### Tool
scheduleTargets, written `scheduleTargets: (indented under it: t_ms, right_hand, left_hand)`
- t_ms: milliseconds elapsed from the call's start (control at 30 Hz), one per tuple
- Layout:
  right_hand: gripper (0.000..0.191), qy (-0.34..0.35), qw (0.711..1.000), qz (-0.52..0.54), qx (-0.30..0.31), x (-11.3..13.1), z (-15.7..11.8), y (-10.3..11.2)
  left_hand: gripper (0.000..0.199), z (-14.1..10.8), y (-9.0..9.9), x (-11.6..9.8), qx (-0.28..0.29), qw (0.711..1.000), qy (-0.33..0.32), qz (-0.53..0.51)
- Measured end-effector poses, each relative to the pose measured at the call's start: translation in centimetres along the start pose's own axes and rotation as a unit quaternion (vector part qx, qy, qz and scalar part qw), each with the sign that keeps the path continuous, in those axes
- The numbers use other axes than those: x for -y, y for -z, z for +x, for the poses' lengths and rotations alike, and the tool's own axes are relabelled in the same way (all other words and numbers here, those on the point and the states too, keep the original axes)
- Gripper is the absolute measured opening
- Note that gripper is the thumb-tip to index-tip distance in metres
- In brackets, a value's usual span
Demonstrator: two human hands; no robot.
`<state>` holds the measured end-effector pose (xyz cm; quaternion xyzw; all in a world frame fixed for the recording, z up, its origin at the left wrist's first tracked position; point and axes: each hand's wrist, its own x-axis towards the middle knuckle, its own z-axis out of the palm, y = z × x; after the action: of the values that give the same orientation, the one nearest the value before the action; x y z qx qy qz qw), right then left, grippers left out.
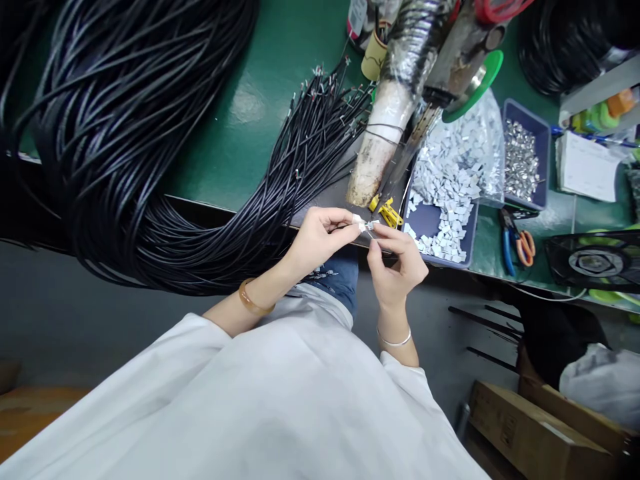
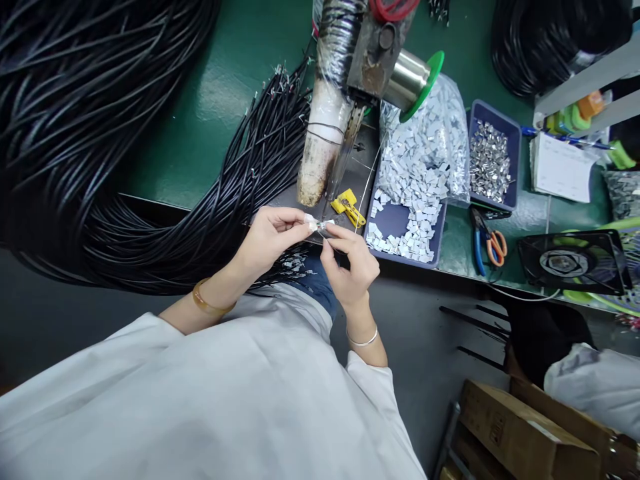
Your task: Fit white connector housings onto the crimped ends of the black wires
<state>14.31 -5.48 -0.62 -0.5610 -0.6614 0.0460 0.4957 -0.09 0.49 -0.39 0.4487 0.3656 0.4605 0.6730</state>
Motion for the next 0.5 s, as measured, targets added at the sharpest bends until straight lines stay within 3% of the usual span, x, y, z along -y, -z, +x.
scheduleTargets:
  t_ms: [100, 367, 500]
  right_hand:
    - [0.012, 0.028, 0.999, -0.024, -0.002, -0.43, -0.19, -0.19]
    - [0.007, -0.014, 1.000, -0.017, 0.000, -0.55, -0.03, -0.48]
    - [0.002, 0.003, 0.999, -0.032, 0.003, -0.49, 0.53, -0.63]
  left_hand:
    - [0.010, 0.04, -0.12, -0.07, -0.009, 1.000, -0.001, 0.011]
    - [0.006, 0.43, -0.54, 0.20, -0.044, 0.999, -0.006, 0.019]
    - [0.009, 0.59, -0.74, 0.04, -0.062, 0.998, 0.001, -0.008]
